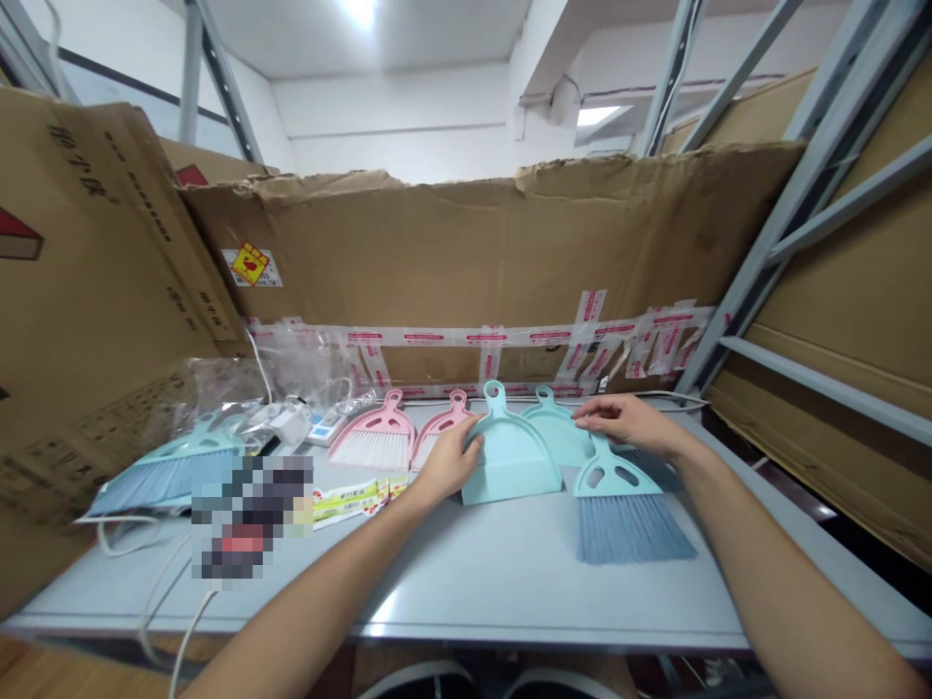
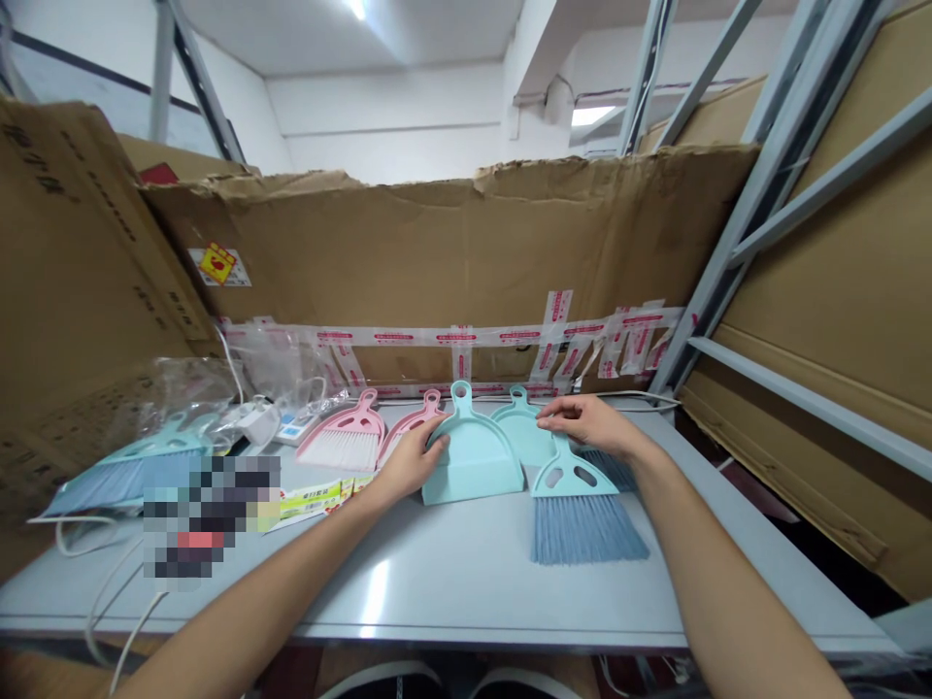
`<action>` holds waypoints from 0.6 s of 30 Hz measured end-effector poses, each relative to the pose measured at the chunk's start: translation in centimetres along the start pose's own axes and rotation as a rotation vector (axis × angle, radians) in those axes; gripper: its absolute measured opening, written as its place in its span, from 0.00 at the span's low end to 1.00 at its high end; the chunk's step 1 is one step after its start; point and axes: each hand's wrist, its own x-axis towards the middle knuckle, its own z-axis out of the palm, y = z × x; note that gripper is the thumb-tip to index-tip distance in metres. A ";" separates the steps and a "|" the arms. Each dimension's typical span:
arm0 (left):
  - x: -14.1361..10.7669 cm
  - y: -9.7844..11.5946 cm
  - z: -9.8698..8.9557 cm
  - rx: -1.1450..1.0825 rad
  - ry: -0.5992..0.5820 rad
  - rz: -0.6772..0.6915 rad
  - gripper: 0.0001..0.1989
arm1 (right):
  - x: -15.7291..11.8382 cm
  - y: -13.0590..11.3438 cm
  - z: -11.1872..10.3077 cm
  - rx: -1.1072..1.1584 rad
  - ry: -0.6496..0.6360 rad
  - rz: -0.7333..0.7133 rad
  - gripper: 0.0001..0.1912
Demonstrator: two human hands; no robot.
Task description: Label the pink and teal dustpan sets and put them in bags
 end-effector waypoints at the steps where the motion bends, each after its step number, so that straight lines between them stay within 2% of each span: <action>1: 0.0 0.1 -0.1 -0.014 -0.002 -0.007 0.26 | -0.2 -0.1 0.0 0.031 -0.033 0.010 0.35; 5: 0.0 0.3 -0.1 -0.064 -0.024 -0.033 0.24 | -0.9 -0.7 0.7 0.128 -0.174 0.027 0.33; 7: -0.1 0.4 0.0 -0.088 -0.040 -0.036 0.22 | -0.9 -1.0 1.4 0.168 -0.186 0.011 0.33; 12: -0.6 1.3 0.4 -0.206 -0.132 -0.034 0.29 | -0.1 -1.3 4.4 0.280 -0.118 -0.076 0.33; 18: -1.6 2.4 1.4 -0.299 -0.308 -0.032 0.30 | 0.5 -1.3 8.1 0.222 0.050 -0.222 0.28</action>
